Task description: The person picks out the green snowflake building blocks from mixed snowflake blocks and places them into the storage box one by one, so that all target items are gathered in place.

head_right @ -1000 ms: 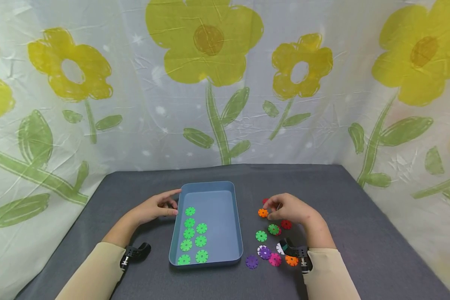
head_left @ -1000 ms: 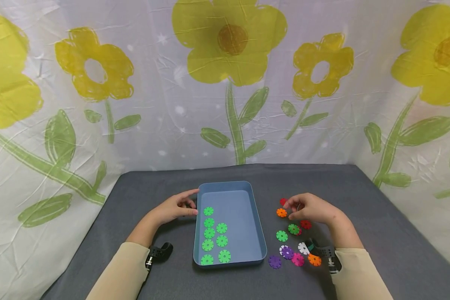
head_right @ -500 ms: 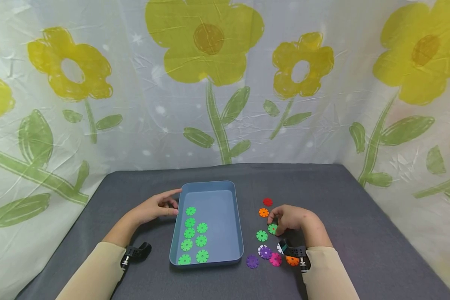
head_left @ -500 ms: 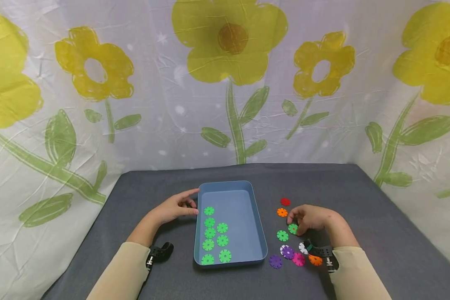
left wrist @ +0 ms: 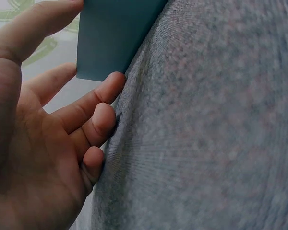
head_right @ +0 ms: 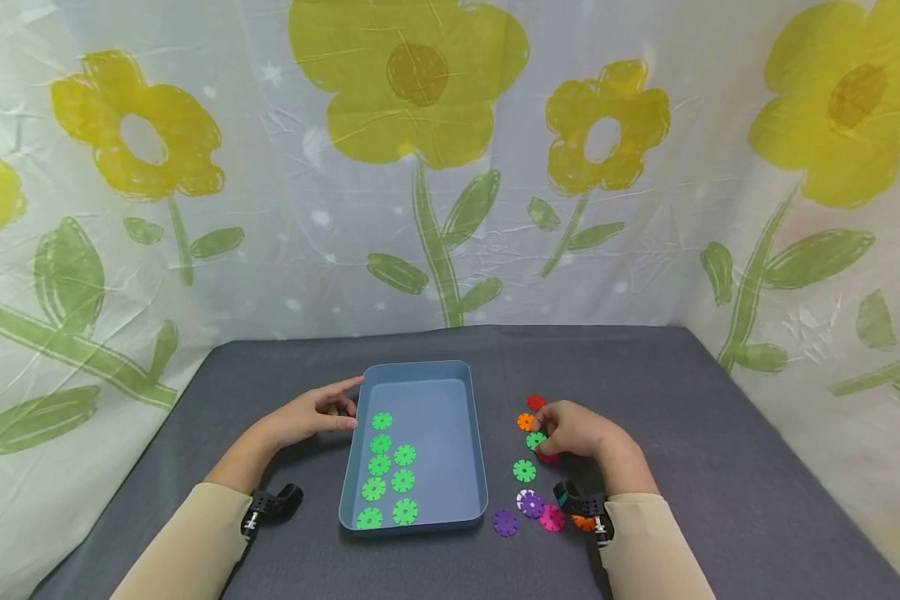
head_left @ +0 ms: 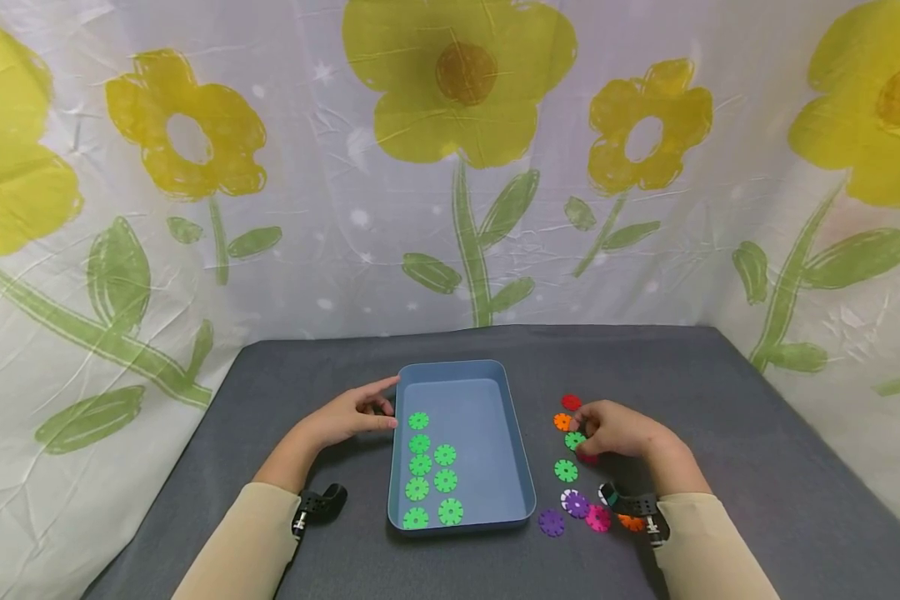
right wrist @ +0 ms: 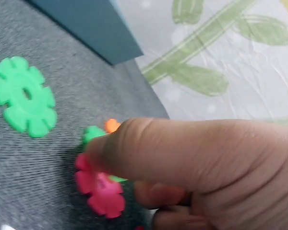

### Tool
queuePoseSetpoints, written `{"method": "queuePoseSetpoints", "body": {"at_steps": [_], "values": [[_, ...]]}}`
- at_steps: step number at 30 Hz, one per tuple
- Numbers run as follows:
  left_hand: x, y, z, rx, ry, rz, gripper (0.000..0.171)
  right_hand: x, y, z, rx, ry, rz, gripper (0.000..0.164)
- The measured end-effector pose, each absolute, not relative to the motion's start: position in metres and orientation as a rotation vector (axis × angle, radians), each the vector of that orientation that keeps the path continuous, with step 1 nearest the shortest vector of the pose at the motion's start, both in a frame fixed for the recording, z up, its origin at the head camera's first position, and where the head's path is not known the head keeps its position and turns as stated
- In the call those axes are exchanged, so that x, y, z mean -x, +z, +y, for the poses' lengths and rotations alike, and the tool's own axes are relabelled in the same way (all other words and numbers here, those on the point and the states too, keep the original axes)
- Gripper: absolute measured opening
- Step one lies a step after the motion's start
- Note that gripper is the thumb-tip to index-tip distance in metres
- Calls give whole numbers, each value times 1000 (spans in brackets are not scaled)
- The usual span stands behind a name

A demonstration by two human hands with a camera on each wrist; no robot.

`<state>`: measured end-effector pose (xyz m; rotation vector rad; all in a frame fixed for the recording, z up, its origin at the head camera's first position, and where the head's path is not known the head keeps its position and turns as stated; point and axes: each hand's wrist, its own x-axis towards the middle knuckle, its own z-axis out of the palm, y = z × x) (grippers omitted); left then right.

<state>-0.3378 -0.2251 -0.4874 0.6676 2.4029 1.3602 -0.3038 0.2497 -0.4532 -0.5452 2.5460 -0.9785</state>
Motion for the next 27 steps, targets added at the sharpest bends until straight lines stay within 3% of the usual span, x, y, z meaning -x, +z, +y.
{"method": "queuePoseSetpoints", "body": {"at_steps": [14,27], "values": [[336,-474,-217,-653,1302,2377,83,297,-414,230,522,-1017,2754,26],[332,-480,-219,-669,1306,2399,82,291,-379,169,825,-1172,2816,25]]}}
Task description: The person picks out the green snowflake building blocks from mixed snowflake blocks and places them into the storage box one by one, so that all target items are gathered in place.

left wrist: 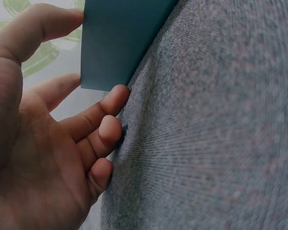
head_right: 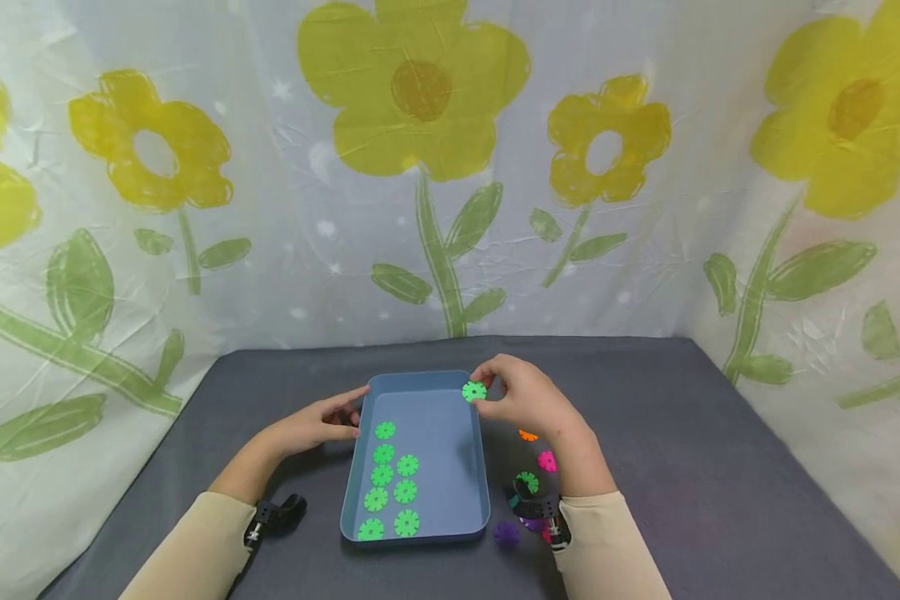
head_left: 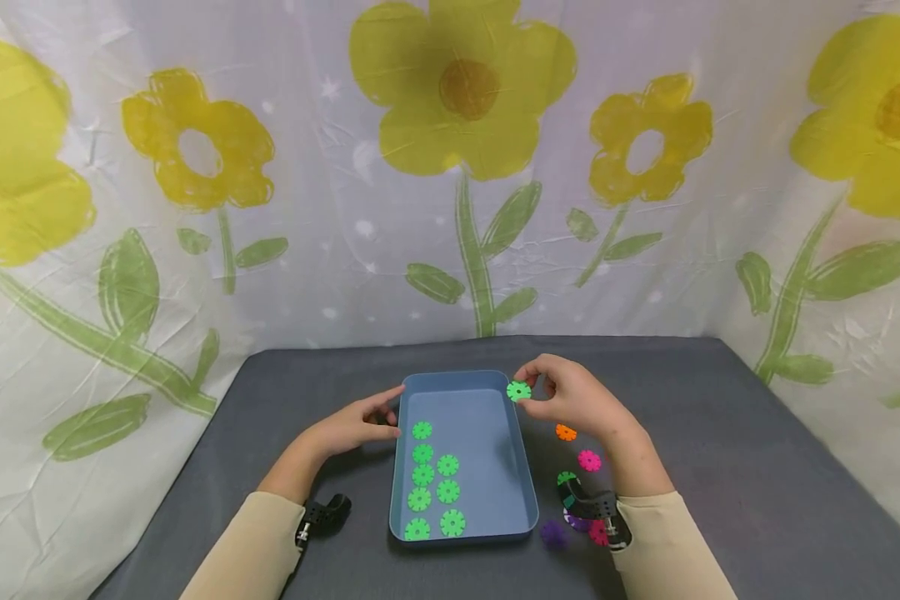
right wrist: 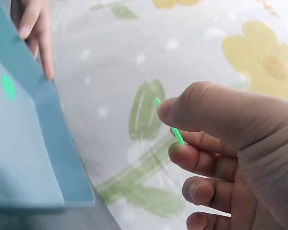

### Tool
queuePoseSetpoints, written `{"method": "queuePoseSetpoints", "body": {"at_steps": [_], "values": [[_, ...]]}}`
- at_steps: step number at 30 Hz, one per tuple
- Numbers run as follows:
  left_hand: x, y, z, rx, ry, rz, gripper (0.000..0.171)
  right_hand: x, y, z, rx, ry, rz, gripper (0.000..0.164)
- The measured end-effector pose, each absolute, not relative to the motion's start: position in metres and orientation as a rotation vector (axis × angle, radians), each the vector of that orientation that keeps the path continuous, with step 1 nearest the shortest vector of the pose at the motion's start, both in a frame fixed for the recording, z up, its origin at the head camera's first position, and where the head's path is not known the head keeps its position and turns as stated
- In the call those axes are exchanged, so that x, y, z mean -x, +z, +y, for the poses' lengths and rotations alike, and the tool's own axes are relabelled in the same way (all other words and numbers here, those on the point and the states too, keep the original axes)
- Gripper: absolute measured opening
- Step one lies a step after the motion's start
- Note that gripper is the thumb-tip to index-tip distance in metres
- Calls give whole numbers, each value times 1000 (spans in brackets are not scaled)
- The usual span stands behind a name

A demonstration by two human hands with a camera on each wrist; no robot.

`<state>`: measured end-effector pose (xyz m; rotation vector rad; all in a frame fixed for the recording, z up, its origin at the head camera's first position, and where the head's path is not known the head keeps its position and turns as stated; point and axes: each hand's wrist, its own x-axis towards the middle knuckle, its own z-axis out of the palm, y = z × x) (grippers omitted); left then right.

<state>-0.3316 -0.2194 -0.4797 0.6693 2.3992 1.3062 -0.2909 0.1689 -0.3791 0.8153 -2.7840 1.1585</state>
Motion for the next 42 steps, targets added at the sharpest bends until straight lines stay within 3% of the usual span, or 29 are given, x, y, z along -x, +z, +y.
{"method": "queuePoseSetpoints", "body": {"at_steps": [12,25,32,42], "values": [[333,-482,-219,-660,1323,2413,82,301,-381,121,-929,1139,-2761,26],[332,-479,-218,-628,1337,2406,80,320,-422,70,-1117,795,-2991,26],[331,-480,-218,-648,1362,2386,80,322,-441,60,-1168,597,-3058,21],[332,-480,-219,-629,1366,2389,78,325,-449,61,-1205,658,-3123,23]]}}
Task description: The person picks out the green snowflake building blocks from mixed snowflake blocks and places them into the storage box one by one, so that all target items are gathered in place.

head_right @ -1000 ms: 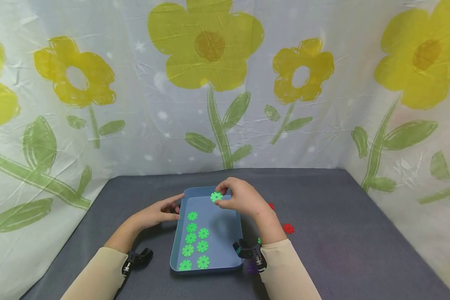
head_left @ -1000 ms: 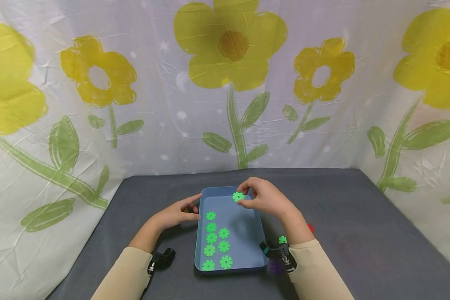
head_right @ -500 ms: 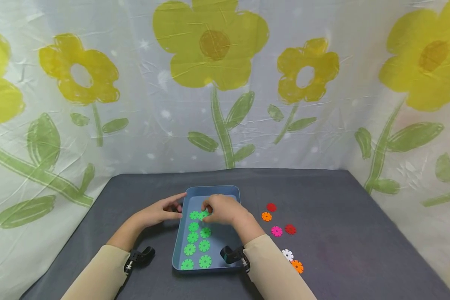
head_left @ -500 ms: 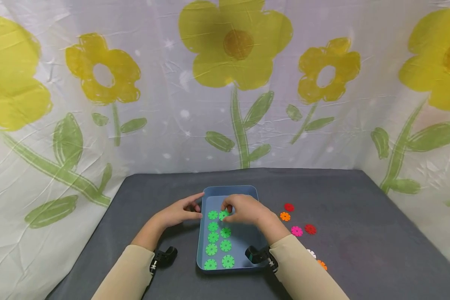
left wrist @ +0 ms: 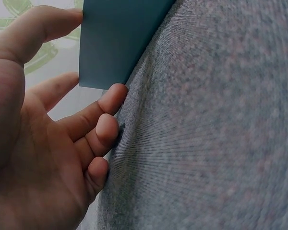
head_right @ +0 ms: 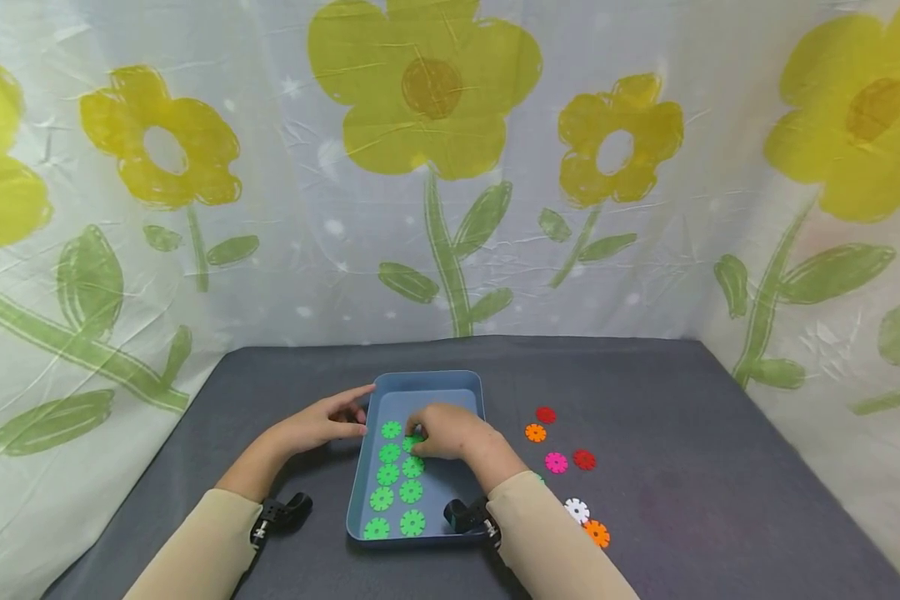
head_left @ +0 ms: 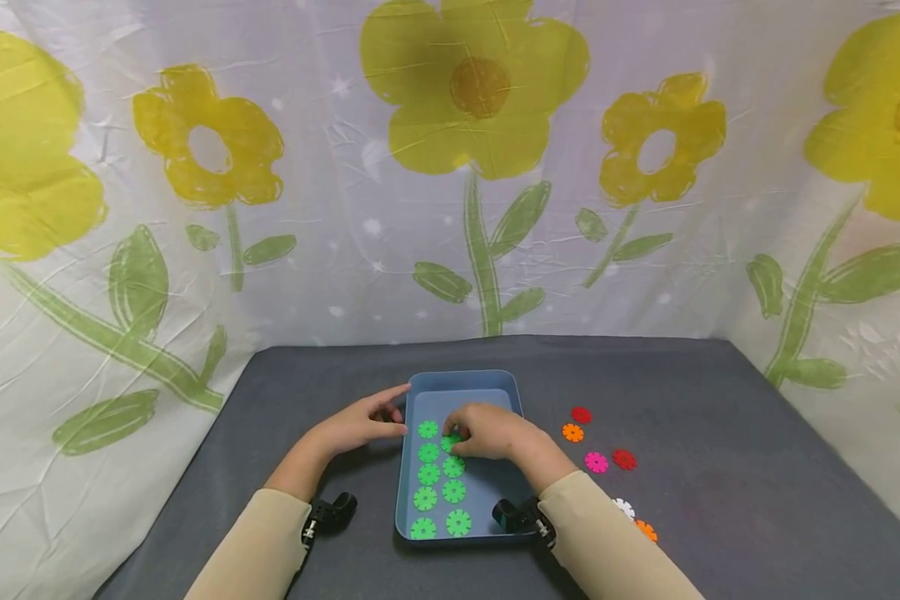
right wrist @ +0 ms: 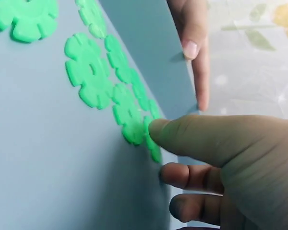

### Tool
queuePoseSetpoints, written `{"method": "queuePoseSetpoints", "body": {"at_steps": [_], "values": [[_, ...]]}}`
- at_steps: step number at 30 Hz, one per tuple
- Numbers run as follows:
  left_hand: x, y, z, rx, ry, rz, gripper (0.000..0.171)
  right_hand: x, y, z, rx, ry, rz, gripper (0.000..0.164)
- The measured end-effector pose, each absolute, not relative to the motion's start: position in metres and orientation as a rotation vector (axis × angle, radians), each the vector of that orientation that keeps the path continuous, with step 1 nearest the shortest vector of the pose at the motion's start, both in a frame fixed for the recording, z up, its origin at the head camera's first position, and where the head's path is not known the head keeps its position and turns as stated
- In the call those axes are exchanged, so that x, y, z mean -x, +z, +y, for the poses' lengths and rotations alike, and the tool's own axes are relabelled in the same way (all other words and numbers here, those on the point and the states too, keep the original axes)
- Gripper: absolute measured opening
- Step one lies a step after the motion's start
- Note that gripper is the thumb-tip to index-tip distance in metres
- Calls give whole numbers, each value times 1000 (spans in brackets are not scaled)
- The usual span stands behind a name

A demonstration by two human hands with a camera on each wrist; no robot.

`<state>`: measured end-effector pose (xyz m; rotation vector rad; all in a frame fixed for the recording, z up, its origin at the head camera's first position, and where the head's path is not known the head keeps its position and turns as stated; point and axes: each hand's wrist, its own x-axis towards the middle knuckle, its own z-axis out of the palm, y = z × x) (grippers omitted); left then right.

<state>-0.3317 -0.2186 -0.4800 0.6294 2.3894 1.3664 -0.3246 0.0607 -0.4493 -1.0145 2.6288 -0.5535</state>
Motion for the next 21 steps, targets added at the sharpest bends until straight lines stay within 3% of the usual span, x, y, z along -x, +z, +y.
{"method": "queuePoseSetpoints", "body": {"at_steps": [11,21], "values": [[333,-482,-220,-640,1351,2414,79,309,-418,81,1132,-548,2697,28],[331,-478,-217,-623,1339,2432,79,285,-404,122,1271,-506,2779,21]]}}
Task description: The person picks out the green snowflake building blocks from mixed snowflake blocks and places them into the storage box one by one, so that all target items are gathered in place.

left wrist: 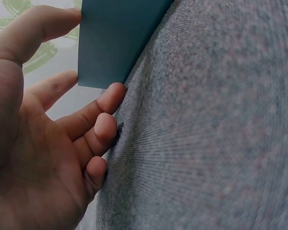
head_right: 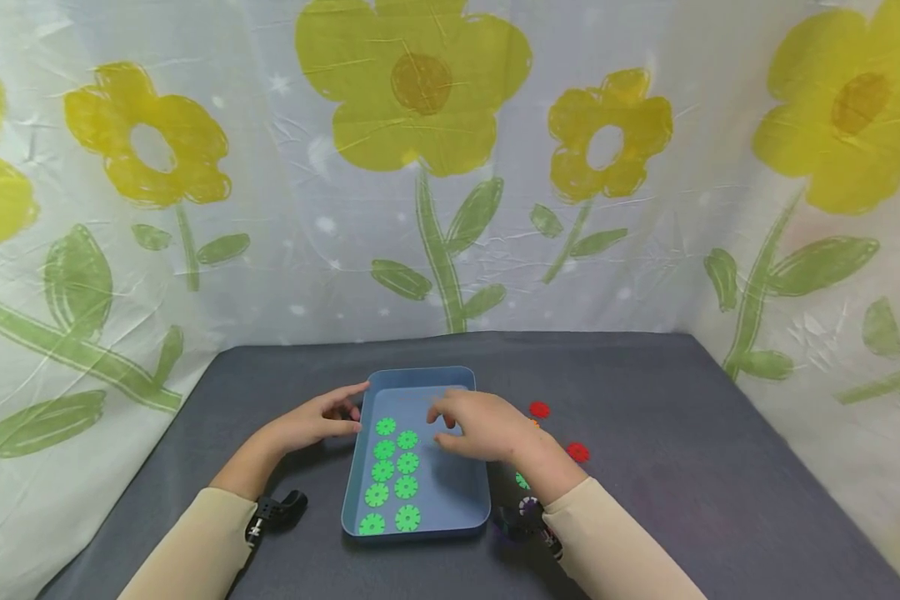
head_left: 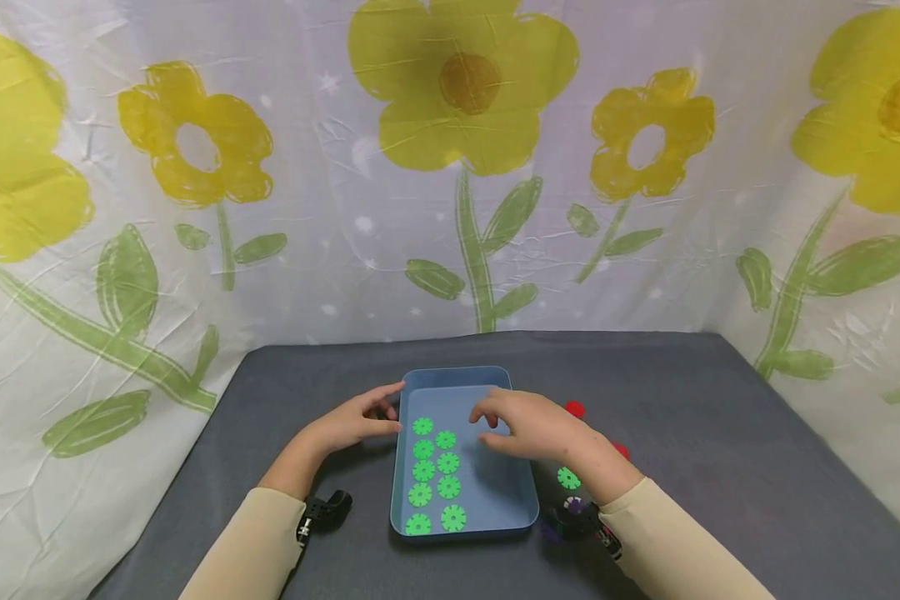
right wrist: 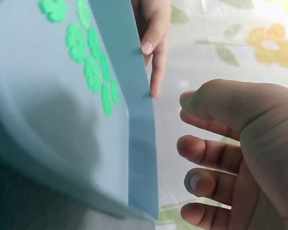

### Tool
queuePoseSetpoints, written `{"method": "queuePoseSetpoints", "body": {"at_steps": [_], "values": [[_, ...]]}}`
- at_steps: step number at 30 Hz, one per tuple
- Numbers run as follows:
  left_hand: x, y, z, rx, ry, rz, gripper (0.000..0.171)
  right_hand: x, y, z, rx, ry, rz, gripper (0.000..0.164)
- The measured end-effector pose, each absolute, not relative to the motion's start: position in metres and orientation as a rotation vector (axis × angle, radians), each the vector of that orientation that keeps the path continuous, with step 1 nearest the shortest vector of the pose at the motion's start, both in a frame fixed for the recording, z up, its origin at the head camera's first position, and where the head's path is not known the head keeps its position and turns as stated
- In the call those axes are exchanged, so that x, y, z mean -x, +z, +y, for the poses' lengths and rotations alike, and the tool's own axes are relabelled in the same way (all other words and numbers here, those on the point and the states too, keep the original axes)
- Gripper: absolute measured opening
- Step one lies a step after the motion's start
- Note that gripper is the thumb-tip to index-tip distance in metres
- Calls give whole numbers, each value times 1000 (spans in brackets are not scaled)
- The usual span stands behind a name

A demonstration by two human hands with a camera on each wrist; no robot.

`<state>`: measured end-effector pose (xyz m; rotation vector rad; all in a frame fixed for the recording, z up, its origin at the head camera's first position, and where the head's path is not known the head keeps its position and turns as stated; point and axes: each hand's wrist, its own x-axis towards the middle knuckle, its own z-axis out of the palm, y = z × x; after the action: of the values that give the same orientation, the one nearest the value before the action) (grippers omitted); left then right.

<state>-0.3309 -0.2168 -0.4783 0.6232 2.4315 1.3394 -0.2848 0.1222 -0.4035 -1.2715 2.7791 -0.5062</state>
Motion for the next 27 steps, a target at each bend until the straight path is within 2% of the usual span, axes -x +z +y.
{"method": "queuePoseSetpoints", "body": {"at_steps": [6,19,27], "values": [[331,-481,-217,-630,1327,2439,80,270,-409,155,1277,-530,2811,20],[335,-485,-219,-612,1341,2429,80,257,-438,216,923,-618,2844,29],[334,-484,-216,-591,1339,2431,80,255,-453,230,791,-581,2746,31]]}}
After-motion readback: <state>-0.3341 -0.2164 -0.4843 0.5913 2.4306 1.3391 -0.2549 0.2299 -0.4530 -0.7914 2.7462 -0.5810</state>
